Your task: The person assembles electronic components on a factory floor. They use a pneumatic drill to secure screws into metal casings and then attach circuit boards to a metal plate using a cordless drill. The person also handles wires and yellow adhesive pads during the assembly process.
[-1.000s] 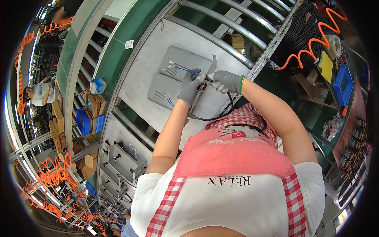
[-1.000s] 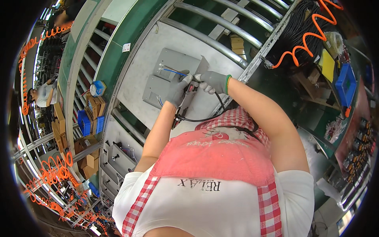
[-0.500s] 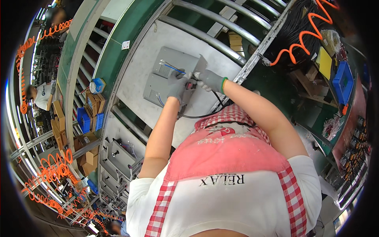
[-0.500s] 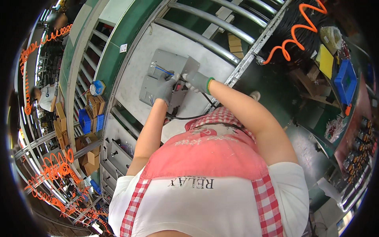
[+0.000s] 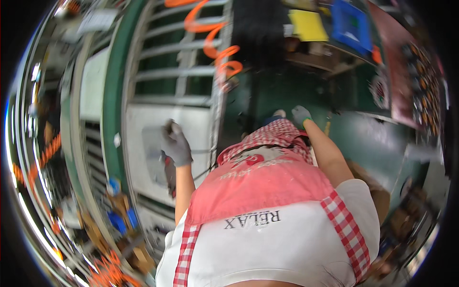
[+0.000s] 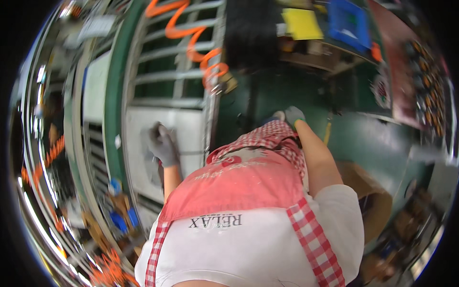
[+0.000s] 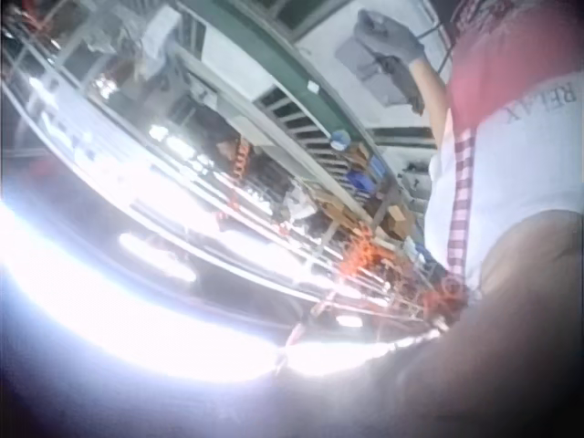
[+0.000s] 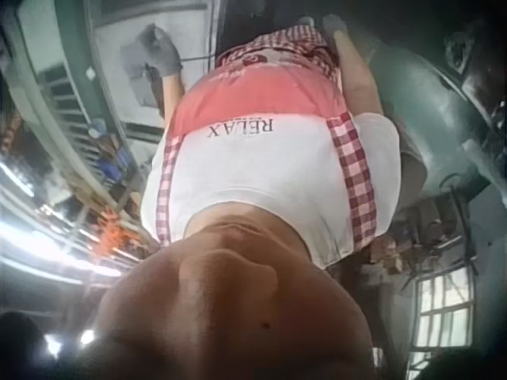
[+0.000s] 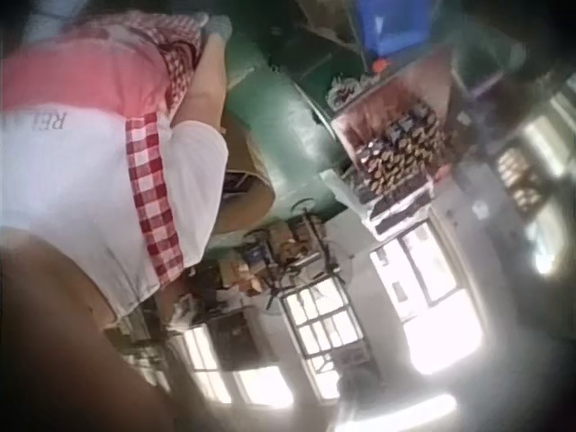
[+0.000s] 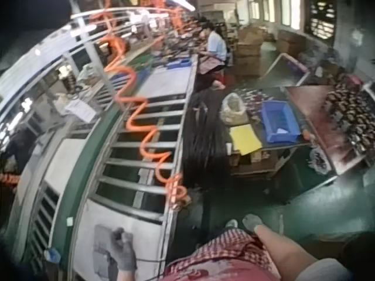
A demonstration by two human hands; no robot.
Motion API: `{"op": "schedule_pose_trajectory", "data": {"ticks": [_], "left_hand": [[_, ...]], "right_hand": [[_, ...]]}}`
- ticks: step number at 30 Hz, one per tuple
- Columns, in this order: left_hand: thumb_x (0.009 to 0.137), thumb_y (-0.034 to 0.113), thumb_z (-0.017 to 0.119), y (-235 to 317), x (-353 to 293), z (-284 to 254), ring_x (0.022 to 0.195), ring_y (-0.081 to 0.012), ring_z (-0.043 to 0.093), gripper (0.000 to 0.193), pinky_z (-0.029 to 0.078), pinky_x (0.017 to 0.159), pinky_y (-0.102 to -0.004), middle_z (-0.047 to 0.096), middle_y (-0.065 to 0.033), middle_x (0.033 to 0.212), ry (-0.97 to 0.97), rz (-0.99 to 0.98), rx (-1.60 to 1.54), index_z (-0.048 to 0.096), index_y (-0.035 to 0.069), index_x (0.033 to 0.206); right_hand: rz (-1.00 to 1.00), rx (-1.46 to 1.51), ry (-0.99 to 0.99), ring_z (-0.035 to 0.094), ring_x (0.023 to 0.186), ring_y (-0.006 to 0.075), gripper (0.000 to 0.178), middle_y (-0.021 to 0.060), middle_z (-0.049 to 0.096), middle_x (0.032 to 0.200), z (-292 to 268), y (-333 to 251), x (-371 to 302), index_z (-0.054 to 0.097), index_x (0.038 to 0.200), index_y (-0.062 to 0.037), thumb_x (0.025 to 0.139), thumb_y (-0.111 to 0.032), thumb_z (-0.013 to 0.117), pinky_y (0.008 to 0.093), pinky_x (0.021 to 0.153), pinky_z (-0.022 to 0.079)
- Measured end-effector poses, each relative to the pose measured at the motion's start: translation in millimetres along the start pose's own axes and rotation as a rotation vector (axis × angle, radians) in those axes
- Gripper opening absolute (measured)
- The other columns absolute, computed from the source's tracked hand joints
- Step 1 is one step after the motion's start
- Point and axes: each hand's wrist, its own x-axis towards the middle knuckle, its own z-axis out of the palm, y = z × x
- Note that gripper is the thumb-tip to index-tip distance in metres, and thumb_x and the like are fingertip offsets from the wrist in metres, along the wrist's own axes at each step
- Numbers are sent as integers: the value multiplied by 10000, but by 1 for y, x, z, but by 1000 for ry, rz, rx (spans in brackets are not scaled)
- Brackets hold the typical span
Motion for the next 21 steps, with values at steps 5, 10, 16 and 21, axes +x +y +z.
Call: {"op": "schedule_pose_trajectory", "data": {"ticks": [5, 10, 16, 21], "left_hand": [[811, 91, 599, 99, -32, 141, 820, -293, 593, 104, 474, 715, -395, 616, -110, 874, -947, 690, -65, 604, 63, 911], [818, 114, 577, 201, -59, 229, 821, -333, 578, 102, 470, 705, -427, 618, -115, 863, -1348, 899, -143, 613, 81, 908], [832, 149, 567, 308, -102, 319, 887, -323, 591, 130, 483, 766, -406, 630, -118, 920, -1735, 1215, -61, 622, 85, 931], [844, 173, 560, 361, -159, 381, 902, -329, 592, 156, 480, 776, -401, 626, -131, 930, -2064, 1451, 26, 624, 85, 956]], "right_hand": [[1045, 362, 73, 636, 888, 324, 242, 178, 651, 998, -38, 173, -160, 647, 927, -68, 843, -237, 497, 445, 755, 484], [1326, 548, 393, 647, 887, 304, 265, 163, 667, 973, -20, 150, -302, 662, 936, -44, 832, -224, 497, 431, 754, 490], [1441, 638, -205, 573, 1116, 291, 341, 176, 590, 1191, 169, 30, -396, 663, 1060, -75, 833, -229, 461, 380, 900, 468], [1211, 927, -367, 671, 867, 258, 226, 141, 681, 983, 139, -109, -337, 703, 984, -78, 796, -137, 593, 368, 714, 533]]}}
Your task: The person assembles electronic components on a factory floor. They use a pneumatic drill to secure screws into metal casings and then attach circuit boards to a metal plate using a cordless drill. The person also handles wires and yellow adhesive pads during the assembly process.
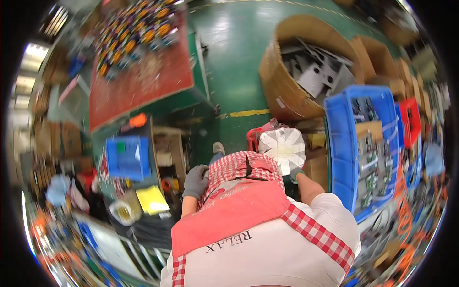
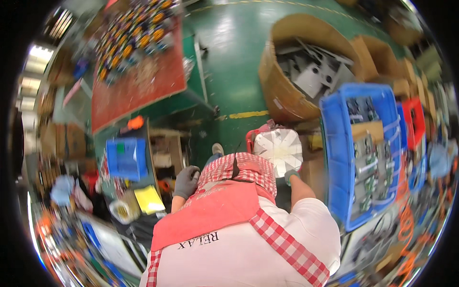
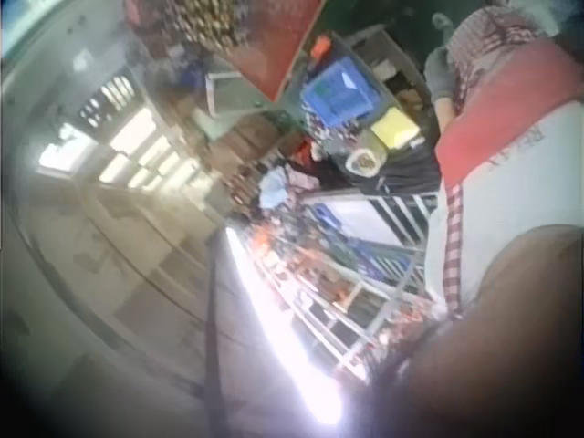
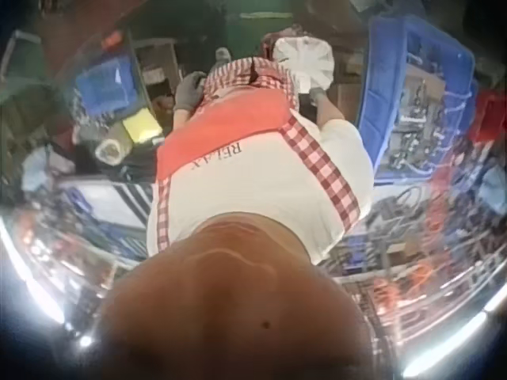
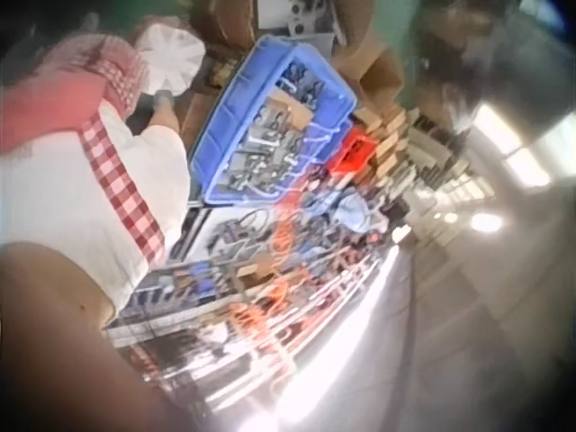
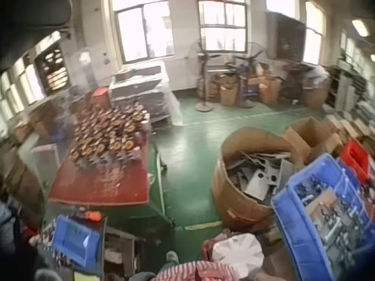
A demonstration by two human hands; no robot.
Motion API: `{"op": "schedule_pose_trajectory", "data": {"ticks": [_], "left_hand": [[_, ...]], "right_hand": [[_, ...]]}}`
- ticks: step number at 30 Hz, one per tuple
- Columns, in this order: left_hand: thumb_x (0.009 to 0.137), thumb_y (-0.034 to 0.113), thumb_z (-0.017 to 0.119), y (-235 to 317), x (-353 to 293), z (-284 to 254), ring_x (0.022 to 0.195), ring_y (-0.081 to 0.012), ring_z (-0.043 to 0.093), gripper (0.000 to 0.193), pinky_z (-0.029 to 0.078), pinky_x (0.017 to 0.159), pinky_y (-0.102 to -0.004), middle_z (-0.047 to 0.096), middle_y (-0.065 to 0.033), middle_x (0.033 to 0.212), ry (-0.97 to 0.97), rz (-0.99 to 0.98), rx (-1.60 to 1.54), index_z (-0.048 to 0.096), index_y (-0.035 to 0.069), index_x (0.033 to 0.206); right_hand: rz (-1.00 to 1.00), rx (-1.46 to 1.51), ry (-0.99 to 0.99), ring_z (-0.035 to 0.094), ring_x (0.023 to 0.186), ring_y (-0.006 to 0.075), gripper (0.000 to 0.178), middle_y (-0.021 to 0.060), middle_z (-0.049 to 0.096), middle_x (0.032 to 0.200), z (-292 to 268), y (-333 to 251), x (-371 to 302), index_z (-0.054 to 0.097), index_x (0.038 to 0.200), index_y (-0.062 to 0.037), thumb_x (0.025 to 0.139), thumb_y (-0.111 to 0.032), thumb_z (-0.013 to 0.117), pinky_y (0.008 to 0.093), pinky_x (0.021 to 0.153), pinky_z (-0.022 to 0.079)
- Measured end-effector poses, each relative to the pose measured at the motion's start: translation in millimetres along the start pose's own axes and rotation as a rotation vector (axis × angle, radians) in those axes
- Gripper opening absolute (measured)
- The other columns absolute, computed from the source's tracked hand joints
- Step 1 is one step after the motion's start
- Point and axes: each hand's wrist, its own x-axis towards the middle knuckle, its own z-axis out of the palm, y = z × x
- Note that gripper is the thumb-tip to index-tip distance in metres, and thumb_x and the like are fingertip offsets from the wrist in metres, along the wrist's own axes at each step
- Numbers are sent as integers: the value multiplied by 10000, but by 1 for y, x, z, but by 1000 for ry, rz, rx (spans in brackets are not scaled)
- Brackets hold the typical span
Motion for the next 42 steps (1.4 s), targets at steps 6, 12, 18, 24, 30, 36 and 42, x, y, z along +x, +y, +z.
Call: {"op": "schedule_pose_trajectory", "data": {"ticks": [6, 12, 18, 24, 30, 36, 42], "left_hand": [[850, 180, 557, -5, 124, -47, 866, -328, 603, 148, 485, 746, -409, 629, -133, 901, -175, 288, 104, 619, 95, 955], [847, 196, 565, -21, 227, -66, 860, -328, 603, 135, 483, 740, -428, 625, -123, 911, -276, 361, 242, 613, 108, 938], [849, 210, 562, 42, 307, -55, 867, -331, 598, 134, 479, 742, -428, 616, -125, 895, -391, 367, 247, 604, 109, 927], [840, 187, 560, 96, 384, -17, 876, -336, 596, 158, 477, 759, -415, 616, -144, 909, -361, 218, 119, 606, 88, 954], [848, 205, 582, 193, 428, -7, 831, -296, 627, 187, 494, 735, -371, 637, -137, 903, -539, -119, -59, 622, 70, 971], [864, 168, 567, 246, 498, -1, 861, -251, 643, 203, 497, 758, -331, 653, -130, 935, -623, 137, 265, 624, 69, 1032], [841, 235, 648, 368, 574, 37, 1135, -223, 521, 615, 433, 951, -383, 507, -108, 1246, -527, -155, -654, 366, 14, 1340]], "right_hand": [[109, 979, 243, 633, 956, 336, 313, 220, 637, 1072, 34, -127, 27, 659, 1052, -23, 882, -215, 478, 388, 815, 493], [341, 920, 746, 624, 934, 371, 361, 233, 635, 1010, -208, -95, -7, 670, 970, -25, 884, -275, 423, 454, 835, 484], [703, 1054, 1281, 588, 965, 353, 324, 180, 621, 1016, -399, 119, -57, 574, 1065, -82, 815, -289, 560, 444, 856, 463], [1003, 1489, 1197, 568, 1077, 378, 572, 255, 582, 1158, -489, 366, 6, 577, 1128, 17, 770, -423, 647, 412, 903, 452], [752, 2397, 1167, 619, 851, 247, 652, 142, 626, 1008, -510, 493, 56, 597, 1144, -33, 768, -563, 640, 362, 716, 517], [17, 2541, 1406, 597, 745, 189, 88, 151, 620, 913, -466, 547, 108, 543, 899, -11, 890, -93, 512, 225, 551, 497], [-230, 2412, 1279, 612, 707, 158, 254, 91, 634, 824, -574, 351, -58, 537, 1055, 2, 826, -84, 605, 260, 561, 479]]}}
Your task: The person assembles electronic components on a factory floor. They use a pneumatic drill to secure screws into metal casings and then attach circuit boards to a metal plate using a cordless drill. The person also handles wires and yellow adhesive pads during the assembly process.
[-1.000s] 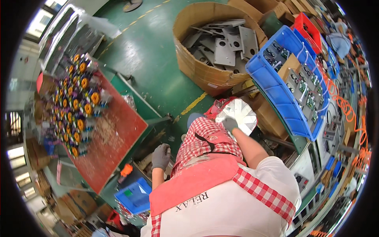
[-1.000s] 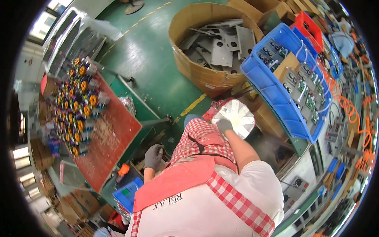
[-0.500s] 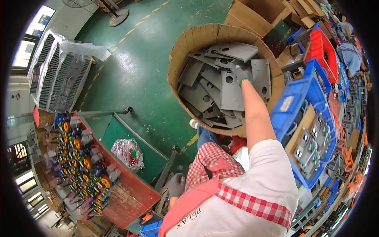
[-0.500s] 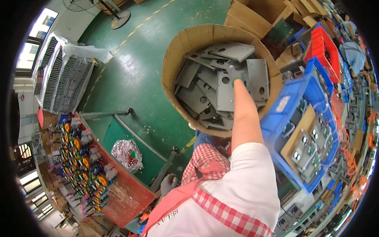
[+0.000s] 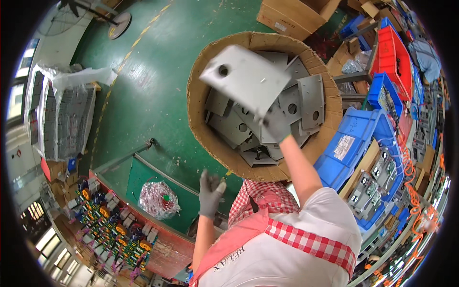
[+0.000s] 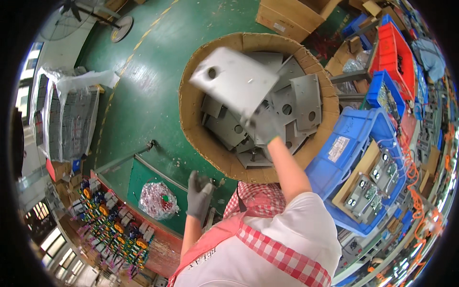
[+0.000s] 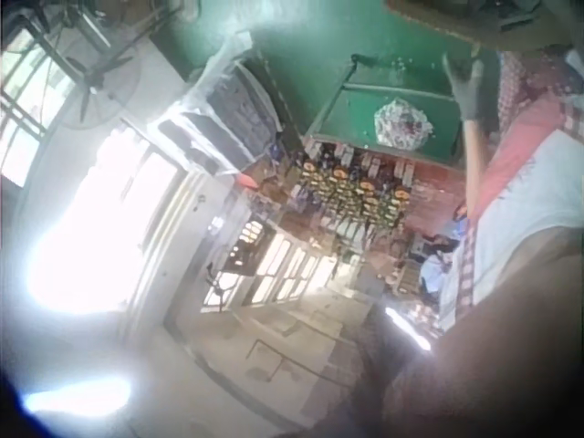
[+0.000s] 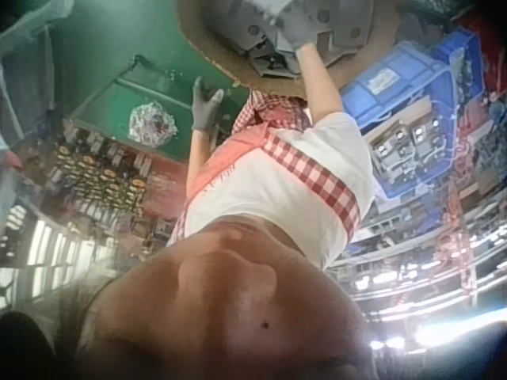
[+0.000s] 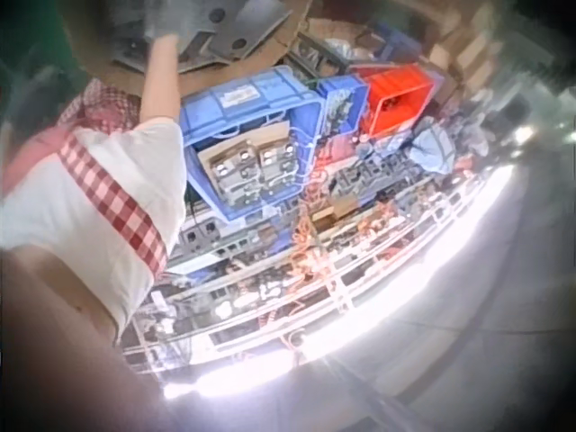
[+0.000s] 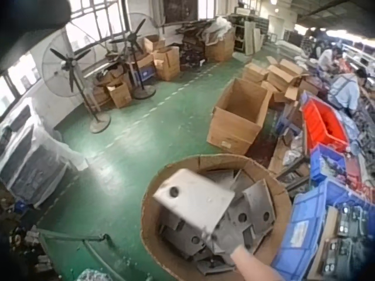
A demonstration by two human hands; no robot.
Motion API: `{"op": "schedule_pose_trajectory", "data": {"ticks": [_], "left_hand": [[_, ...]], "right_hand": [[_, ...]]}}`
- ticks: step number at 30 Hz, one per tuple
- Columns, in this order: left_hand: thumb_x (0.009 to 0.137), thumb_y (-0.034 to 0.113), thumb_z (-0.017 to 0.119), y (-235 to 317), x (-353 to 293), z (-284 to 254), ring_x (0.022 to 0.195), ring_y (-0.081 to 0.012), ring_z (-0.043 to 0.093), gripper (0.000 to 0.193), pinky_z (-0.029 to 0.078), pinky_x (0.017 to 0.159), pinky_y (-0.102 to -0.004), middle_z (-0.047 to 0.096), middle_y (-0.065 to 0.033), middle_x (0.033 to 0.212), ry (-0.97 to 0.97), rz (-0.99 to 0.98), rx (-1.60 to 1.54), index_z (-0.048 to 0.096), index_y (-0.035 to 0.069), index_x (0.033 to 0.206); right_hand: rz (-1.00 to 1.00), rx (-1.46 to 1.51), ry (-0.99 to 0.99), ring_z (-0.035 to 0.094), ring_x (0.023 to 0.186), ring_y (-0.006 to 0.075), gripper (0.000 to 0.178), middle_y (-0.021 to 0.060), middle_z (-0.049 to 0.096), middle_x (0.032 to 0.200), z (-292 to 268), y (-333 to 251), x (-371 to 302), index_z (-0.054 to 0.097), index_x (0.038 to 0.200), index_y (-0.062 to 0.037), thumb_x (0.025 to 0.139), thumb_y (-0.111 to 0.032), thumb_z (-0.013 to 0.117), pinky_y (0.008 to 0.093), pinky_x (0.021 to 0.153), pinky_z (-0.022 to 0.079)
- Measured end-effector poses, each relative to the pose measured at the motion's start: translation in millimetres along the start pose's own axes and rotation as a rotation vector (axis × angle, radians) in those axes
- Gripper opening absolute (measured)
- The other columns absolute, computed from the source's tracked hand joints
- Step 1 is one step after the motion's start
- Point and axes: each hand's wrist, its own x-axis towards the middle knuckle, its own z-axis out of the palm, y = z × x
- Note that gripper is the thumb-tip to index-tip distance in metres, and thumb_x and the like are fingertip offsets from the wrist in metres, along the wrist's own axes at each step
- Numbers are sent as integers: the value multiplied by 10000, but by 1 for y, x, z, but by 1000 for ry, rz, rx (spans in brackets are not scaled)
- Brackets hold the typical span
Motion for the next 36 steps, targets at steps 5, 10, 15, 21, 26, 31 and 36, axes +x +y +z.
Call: {"op": "schedule_pose_trajectory", "data": {"ticks": [5, 10, 15, 21, 26, 31, 36], "left_hand": [[845, 157, 589, 82, 12, 26, 1173, -247, 484, 516, 393, 1011, -441, 487, -123, 1272, -39, -23, -621, 402, -3, 1298], [791, 38, 576, 35, -13, -6, 948, -215, 580, 287, 474, 901, -409, 605, -95, 1029, 111, 29, -958, 543, 9, 1075], [733, 10, 544, -48, -78, -59, 878, -224, 592, 296, 494, 854, -408, 609, -93, 951, 357, -47, -945, 554, 10, 1029], [733, 19, 523, -142, -148, -70, 776, -226, 586, 231, 524, 749, -425, 580, -88, 852, 704, 100, -747, 554, 18, 962], [748, 102, 603, -130, -221, -66, 569, -182, 563, 54, 545, 586, -363, 553, -47, 648, 961, 87, -1095, 588, 57, 723], [766, 84, 557, -178, -284, -52, 552, -206, 570, 82, 540, 563, -357, 558, -64, 656, 1325, 167, -1253, 584, 38, 704], [784, 226, 608, -248, -362, -58, 700, -191, 652, 291, 558, 590, -353, 647, -75, 846, 1532, 608, -1443, 603, 23, 992]], "right_hand": [[154, -132, -805, 631, 775, 189, 393, 104, 636, 899, 10, -27, -56, 585, 1047, 15, 794, -277, 662, 293, 629, 516], [215, -1078, 150, 574, 959, 328, 430, 172, 585, 1117, -85, -6, 42, 577, 1042, -14, 826, -386, 589, 419, 801, 462], [-50, -1475, 470, 434, 1245, 375, 572, 199, 463, 1345, -179, 40, 108, 435, 1345, -88, 867, -397, 488, 434, 1031, 356], [-10, -1545, 221, 535, 1085, 389, 564, 232, 560, 1200, -170, 84, 123, 548, 1214, -10, 829, -419, 593, 427, 927, 431], [-244, -1634, 352, 570, 1027, 362, 537, 225, 583, 1165, -96, 39, 74, 560, 1198, 0, 838, -397, 601, 425, 880, 456], [-486, -1270, 434, 605, 968, 335, 511, 217, 605, 1131, 63, -40, -22, 571, 1181, 10, 848, -375, 609, 423, 833, 481], [-806, -376, 78, 622, 856, 244, 512, 178, 642, 987, 226, -89, -185, 608, 1094, 52, 828, -381, 670, 373, 715, 510]]}}
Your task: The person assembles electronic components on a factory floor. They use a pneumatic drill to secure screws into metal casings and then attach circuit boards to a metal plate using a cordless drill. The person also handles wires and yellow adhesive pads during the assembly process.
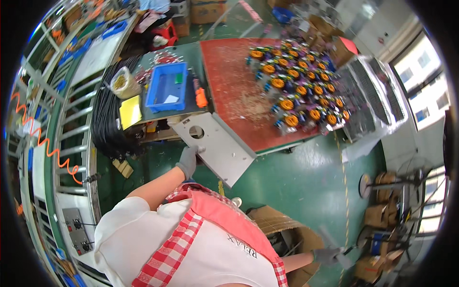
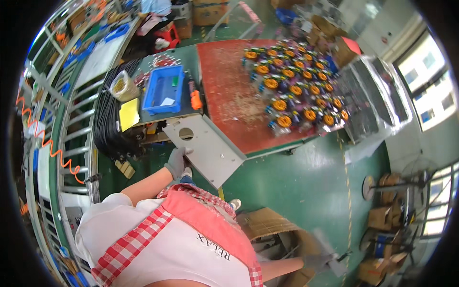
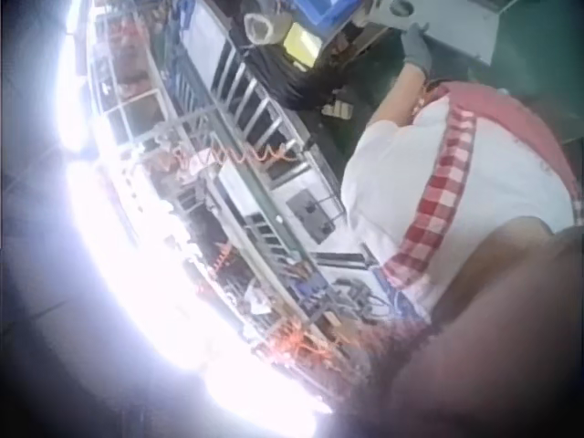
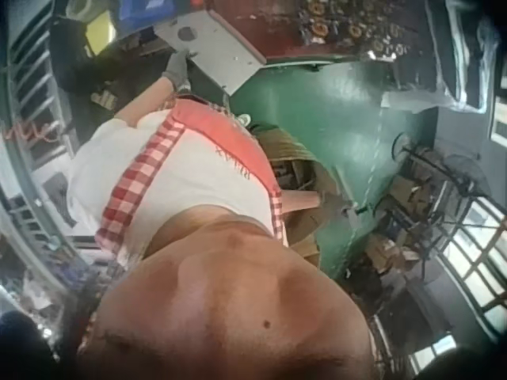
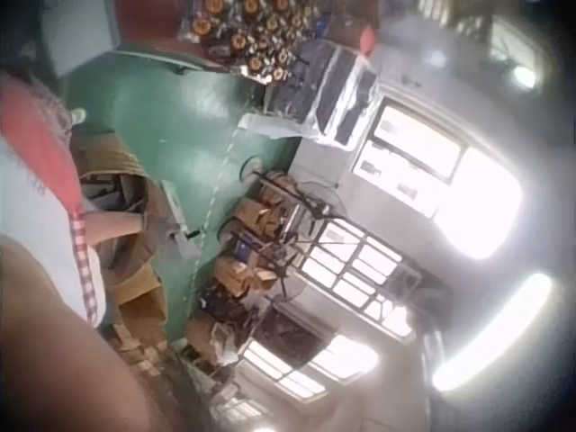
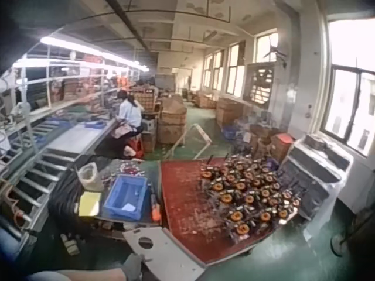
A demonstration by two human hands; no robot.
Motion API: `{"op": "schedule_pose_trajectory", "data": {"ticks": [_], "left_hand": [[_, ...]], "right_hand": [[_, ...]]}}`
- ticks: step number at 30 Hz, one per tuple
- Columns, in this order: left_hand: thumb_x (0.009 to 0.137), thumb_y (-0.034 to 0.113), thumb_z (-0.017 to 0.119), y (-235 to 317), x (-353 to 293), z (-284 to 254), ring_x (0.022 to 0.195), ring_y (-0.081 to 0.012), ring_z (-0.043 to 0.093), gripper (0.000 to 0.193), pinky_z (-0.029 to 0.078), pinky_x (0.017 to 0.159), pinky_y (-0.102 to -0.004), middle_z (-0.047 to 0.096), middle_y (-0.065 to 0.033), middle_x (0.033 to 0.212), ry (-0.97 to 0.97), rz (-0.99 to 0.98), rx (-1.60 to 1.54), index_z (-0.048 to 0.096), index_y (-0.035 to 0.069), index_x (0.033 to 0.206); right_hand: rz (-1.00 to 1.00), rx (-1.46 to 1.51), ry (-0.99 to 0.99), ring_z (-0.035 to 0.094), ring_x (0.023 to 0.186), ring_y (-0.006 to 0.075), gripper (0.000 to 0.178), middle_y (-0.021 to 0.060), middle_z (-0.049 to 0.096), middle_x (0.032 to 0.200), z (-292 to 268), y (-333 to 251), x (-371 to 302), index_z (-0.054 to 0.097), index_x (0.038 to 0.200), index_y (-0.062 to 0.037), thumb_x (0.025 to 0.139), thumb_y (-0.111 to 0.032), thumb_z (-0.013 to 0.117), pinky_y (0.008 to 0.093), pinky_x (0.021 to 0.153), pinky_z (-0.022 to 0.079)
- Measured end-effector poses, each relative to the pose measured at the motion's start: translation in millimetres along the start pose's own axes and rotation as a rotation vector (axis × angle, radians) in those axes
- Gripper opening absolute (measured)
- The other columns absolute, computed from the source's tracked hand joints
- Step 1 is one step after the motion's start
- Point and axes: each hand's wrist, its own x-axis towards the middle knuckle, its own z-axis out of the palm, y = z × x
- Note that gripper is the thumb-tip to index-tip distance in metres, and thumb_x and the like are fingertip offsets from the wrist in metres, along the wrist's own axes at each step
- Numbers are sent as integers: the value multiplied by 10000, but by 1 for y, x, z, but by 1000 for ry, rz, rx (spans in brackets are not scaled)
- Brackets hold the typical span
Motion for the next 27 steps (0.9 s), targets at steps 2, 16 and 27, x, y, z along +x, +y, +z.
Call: {"op": "schedule_pose_trajectory", "data": {"ticks": [2, 16, 27], "left_hand": [[803, 253, 608, 49, 8, -22, 745, -178, 647, 305, 548, 609, -343, 645, -63, 879, 37, 75, -62, 597, 38, 1018], [944, 279, 522, 138, 191, -207, 872, -194, 624, 284, 556, 655, -262, 617, -75, 998, -107, -102, -443, 529, 71, 1137], [952, 442, 383, 181, 186, -206, 564, -170, 597, 471, 418, 414, -259, 628, -94, 725, -95, -583, 148, 609, 41, 852]], "right_hand": [[-237, 308, -42, 623, 856, 219, 403, 172, 639, 955, 26, -82, -67, 600, 1088, 51, 866, -282, 643, 343, 648, 521], [524, 1017, -1900, 574, 1013, 287, 322, 137, 588, 1123, 138, -251, -587, 520, 1157, -30, 902, -225, 546, 412, 802, 465], [664, 411, -2281, 640, 690, 210, 179, 108, 644, 847, 207, -241, -844, 576, 985, -41, 887, -190, 560, 310, 539, 490]]}}
